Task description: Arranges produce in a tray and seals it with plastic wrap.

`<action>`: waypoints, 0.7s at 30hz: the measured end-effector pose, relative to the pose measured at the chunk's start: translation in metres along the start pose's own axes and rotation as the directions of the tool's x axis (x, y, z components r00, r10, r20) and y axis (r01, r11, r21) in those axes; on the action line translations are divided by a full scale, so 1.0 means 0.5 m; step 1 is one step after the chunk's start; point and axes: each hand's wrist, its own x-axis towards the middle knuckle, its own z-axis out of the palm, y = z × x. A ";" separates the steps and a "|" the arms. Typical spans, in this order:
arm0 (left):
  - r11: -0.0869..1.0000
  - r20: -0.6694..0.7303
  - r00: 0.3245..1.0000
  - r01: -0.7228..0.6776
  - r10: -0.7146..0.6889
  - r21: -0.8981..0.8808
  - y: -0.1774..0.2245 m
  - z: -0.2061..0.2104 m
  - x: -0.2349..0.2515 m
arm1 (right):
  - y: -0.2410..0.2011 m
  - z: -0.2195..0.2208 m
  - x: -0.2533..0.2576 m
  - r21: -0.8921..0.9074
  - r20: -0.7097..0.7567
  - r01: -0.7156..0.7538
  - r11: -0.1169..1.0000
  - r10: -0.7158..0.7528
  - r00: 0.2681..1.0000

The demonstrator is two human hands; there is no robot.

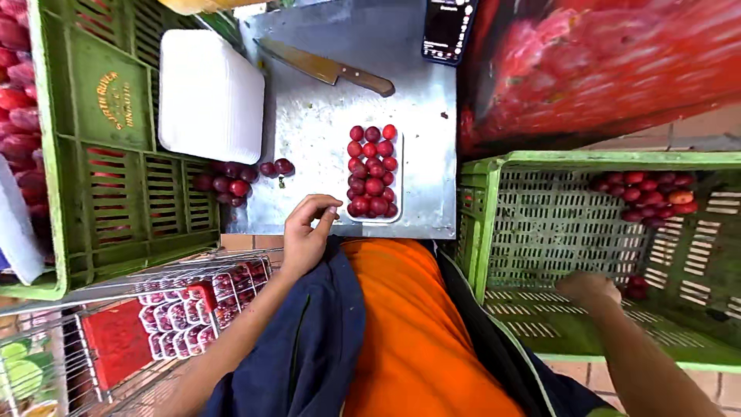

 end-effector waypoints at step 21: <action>0.990 0.237 0.961 0.137 -0.143 0.041 -0.047 0.001 0.219 | -0.737 -0.398 -0.629 -0.039 -0.497 0.767 0.641 -0.678 0.541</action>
